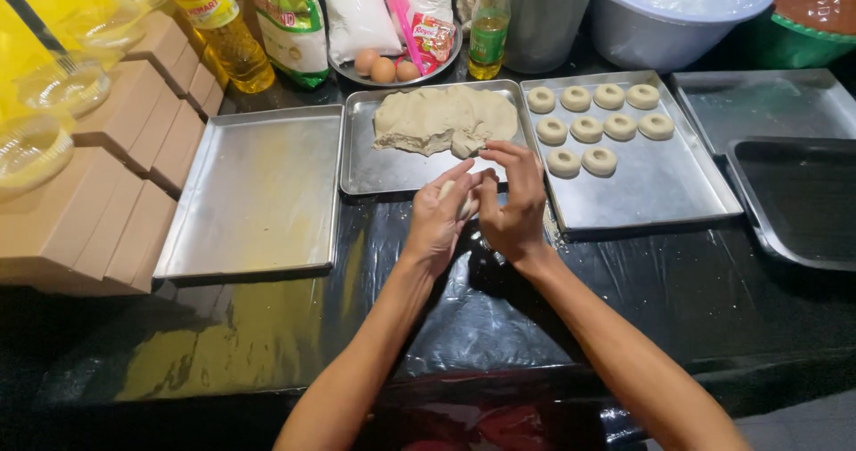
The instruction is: The recorder is shaping pieces of dough into rounds and creating center holes for doughnuts at a kitchen workstation.
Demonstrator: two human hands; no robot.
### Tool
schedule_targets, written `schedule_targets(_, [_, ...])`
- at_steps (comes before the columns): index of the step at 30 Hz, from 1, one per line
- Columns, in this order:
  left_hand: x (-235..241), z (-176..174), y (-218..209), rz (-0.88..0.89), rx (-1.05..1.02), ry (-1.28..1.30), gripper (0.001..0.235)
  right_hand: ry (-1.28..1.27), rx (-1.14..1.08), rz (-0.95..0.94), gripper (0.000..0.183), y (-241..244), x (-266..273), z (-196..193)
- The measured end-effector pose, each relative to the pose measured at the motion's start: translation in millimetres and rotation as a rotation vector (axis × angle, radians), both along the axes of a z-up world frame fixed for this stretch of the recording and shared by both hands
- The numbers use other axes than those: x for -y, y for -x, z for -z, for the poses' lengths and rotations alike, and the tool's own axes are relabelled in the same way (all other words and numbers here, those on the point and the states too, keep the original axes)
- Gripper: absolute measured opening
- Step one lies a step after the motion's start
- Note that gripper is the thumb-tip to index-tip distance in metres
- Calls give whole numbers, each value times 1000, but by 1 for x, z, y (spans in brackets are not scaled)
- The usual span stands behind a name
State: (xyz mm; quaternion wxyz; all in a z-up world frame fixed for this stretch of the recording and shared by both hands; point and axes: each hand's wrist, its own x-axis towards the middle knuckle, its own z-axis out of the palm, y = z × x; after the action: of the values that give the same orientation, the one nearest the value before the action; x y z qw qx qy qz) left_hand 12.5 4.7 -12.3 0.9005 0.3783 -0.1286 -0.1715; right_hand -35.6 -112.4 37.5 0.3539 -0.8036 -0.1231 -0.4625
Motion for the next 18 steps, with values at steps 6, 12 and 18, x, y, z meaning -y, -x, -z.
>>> schedule_targets(6, [-9,-23,5,-14,38,-17,42,-174,-139,-34,17,0,6,3])
schedule_targets(12, [-11,-20,5,-14,64,-217,32,-308,-293,-60,20,1,4,4])
schedule_targets(18, [-14,-19,11,37,-53,-213,45,-314,-372,-212,21,4,3,4])
